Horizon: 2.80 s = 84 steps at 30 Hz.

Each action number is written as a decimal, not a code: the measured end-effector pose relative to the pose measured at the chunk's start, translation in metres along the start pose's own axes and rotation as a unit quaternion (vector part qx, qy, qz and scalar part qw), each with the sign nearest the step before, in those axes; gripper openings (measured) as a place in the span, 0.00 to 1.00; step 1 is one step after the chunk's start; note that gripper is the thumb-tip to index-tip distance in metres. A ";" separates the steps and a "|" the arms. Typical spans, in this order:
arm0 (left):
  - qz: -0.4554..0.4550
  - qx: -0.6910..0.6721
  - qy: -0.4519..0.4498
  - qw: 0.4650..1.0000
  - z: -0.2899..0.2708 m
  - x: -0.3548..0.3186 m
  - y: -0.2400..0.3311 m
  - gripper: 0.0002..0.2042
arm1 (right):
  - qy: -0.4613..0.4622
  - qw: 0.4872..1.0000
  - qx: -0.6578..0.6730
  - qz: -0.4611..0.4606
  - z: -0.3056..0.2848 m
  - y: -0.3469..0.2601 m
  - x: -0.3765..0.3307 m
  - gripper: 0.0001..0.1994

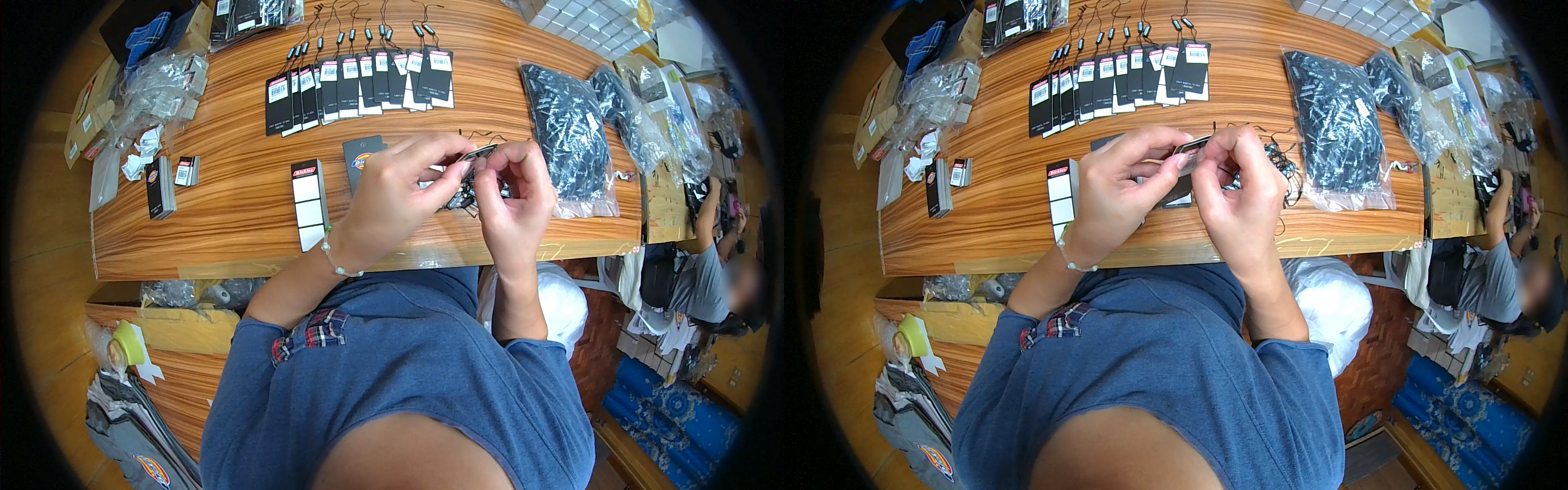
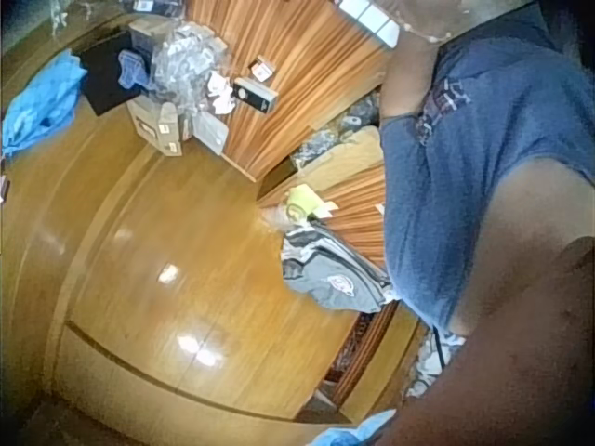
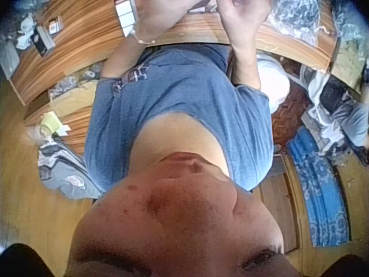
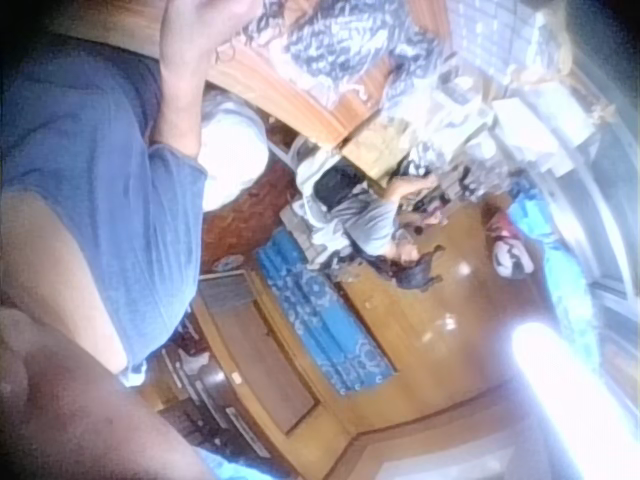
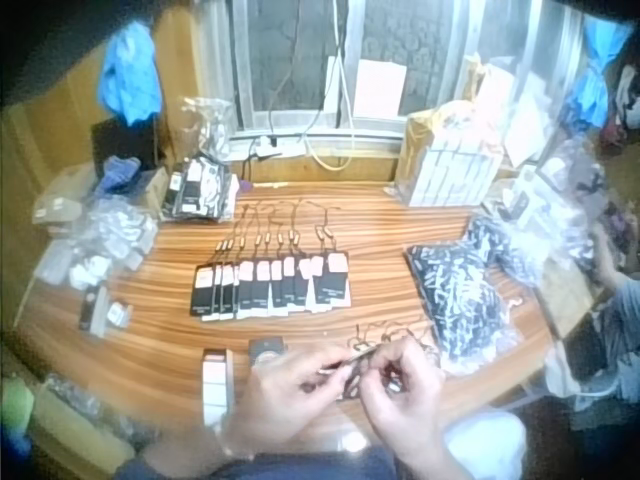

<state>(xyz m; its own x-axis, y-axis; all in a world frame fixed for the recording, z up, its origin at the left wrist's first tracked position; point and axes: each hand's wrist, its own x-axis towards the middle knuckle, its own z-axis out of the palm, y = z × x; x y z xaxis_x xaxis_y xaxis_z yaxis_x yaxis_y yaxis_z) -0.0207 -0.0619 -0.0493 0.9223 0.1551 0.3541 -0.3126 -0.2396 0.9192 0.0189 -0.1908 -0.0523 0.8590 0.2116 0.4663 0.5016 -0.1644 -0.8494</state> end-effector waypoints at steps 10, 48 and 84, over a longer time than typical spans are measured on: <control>0.074 0.082 -0.026 0.994 -0.003 0.000 0.001 0.09 | -0.068 0.956 0.237 0.161 -0.016 -0.001 0.005 0.10; -0.128 0.314 -0.039 0.940 -0.140 -0.050 -0.065 0.25 | -0.062 0.889 0.437 0.124 -0.013 -0.001 0.021 0.08; 0.037 0.004 -0.042 0.998 -0.012 0.014 0.023 0.05 | 0.043 0.996 0.000 -0.081 -0.006 -0.017 0.004 0.06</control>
<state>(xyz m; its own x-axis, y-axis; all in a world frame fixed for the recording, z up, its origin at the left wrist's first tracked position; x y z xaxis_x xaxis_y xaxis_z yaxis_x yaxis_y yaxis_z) -0.0180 -0.0538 -0.0214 0.9129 0.0569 0.4043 -0.3782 -0.2550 0.8899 0.0143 -0.1928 -0.0342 0.7722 0.1525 0.6168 0.6345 -0.1338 -0.7612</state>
